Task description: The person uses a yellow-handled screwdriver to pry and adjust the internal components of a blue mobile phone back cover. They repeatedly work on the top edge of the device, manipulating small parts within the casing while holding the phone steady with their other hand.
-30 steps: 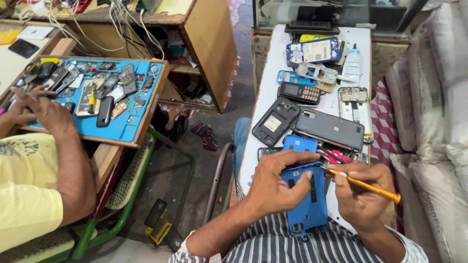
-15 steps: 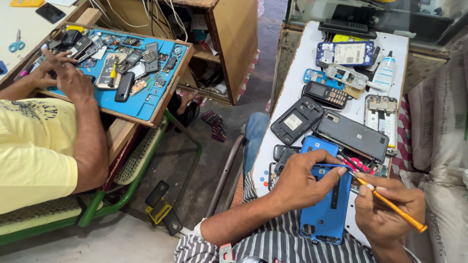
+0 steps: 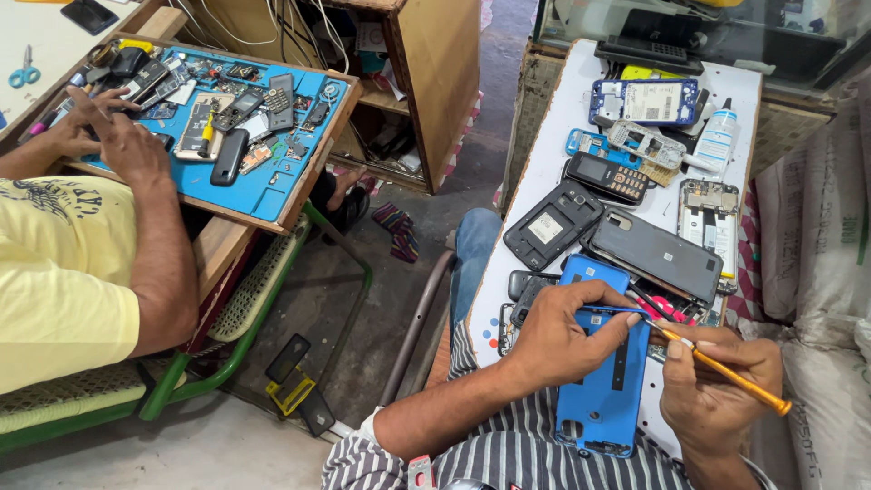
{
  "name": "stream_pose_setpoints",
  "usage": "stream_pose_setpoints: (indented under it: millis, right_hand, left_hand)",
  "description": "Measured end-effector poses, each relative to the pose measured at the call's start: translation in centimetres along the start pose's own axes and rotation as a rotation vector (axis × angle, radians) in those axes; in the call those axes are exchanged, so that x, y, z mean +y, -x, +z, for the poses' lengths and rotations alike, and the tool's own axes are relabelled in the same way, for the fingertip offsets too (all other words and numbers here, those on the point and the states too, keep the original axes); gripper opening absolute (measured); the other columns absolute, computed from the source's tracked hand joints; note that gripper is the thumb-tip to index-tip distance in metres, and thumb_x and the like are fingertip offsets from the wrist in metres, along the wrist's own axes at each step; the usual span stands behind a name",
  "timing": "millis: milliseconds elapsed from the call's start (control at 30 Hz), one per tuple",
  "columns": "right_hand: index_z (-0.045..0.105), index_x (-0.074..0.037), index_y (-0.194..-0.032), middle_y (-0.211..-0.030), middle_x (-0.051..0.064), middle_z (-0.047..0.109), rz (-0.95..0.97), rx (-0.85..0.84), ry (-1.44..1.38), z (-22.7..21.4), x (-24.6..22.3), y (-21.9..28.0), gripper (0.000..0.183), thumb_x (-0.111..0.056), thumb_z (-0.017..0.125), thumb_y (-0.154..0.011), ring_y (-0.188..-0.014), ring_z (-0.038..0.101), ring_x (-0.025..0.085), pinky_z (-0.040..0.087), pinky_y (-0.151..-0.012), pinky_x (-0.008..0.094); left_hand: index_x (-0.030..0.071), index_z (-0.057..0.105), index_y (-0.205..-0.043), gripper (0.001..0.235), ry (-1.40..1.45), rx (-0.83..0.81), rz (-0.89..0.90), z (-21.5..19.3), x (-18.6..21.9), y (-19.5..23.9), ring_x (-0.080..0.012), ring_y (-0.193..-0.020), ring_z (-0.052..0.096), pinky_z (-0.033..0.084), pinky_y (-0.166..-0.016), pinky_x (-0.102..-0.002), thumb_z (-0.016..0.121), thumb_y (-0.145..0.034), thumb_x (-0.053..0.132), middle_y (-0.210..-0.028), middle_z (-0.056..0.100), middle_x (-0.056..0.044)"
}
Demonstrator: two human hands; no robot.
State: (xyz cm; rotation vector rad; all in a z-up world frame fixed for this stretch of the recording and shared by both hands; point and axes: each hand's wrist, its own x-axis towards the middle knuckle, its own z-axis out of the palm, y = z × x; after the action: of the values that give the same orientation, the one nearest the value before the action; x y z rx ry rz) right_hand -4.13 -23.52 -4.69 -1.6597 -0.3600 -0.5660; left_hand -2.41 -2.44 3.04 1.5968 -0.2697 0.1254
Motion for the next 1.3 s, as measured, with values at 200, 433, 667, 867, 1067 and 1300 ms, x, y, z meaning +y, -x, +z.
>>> stream_pose_setpoints:
  millis: [200, 433, 667, 867, 1067, 1300]
  right_hand:
    - [0.034, -0.003, -0.114, -0.104, 0.021, 0.069, -0.006, 0.000, 0.007, 0.2, 0.1, -0.1, 0.035, -0.003, 0.067, -0.105, -0.088, 0.067, 0.010, 0.054, -0.079, 0.018]
    - [0.034, -0.003, -0.114, -0.106, 0.021, 0.070, -0.018, 0.001, -0.032, 0.6, 0.2, -0.3, 0.033, -0.004, 0.067, -0.107, -0.091, 0.070, 0.012, 0.057, -0.087, 0.021]
    - [0.037, -0.003, -0.114, -0.102, 0.021, 0.071, -0.001, 0.046, -0.088, 0.9, 0.3, -0.4, 0.035, -0.005, 0.069, -0.100, -0.078, 0.065, 0.009, 0.053, -0.070, 0.017]
    - [0.039, -0.002, -0.111, -0.103, 0.020, 0.073, -0.048, 0.081, 0.059, 1.3, -0.7, -0.7, 0.035, -0.005, 0.069, -0.095, -0.068, 0.063, 0.008, 0.050, -0.061, 0.018]
    - [0.042, -0.001, -0.106, -0.102, 0.021, 0.071, -0.265, 0.026, 0.156, 1.9, -2.0, -1.6, 0.031, -0.003, 0.069, -0.092, -0.086, 0.072, 0.017, 0.058, -0.074, 0.025]
    - [0.042, -0.003, -0.108, -0.103, 0.019, 0.070, -0.091, 0.043, -0.004, 2.5, -1.6, -1.7, 0.029, 0.000, 0.068, -0.094, -0.090, 0.071, 0.015, 0.056, -0.077, 0.023]
  left_hand:
    - [0.002, 0.075, -0.099, 0.020, 0.031, -0.015, -0.055, -0.1, -0.5, -0.1, -0.0027, -0.053, 0.055, 0.040, -0.046, -0.024, 0.073, -0.093, 0.022, -0.075, 0.071, -0.004]
    - [0.001, 0.074, -0.100, 0.020, 0.047, 0.023, 0.073, 0.1, -1.1, -0.2, -0.0047, -0.079, 0.065, 0.051, -0.069, -0.025, 0.074, -0.094, 0.020, -0.085, 0.074, -0.005]
    - [0.000, 0.074, -0.098, 0.018, 0.035, 0.008, 0.018, 0.3, -1.2, -0.5, -0.0060, -0.075, 0.064, 0.050, -0.067, -0.025, 0.076, -0.093, 0.018, -0.081, 0.073, -0.005]
    - [0.000, 0.074, -0.097, 0.016, 0.014, 0.011, 0.036, 0.3, -0.6, -0.6, -0.0075, -0.076, 0.065, 0.051, -0.067, -0.026, 0.075, -0.092, 0.015, -0.081, 0.074, -0.006]
    - [-0.001, 0.075, -0.094, 0.018, -0.066, 0.032, -0.033, 0.4, 0.4, -0.8, -0.0084, -0.068, 0.066, 0.052, -0.062, -0.026, 0.075, -0.089, 0.017, -0.076, 0.074, -0.006]
    - [0.000, 0.075, -0.093, 0.019, -0.041, 0.013, -0.075, 0.3, -0.1, -1.1, -0.0079, -0.068, 0.066, 0.051, -0.061, -0.026, 0.075, -0.090, 0.019, -0.074, 0.073, -0.005]
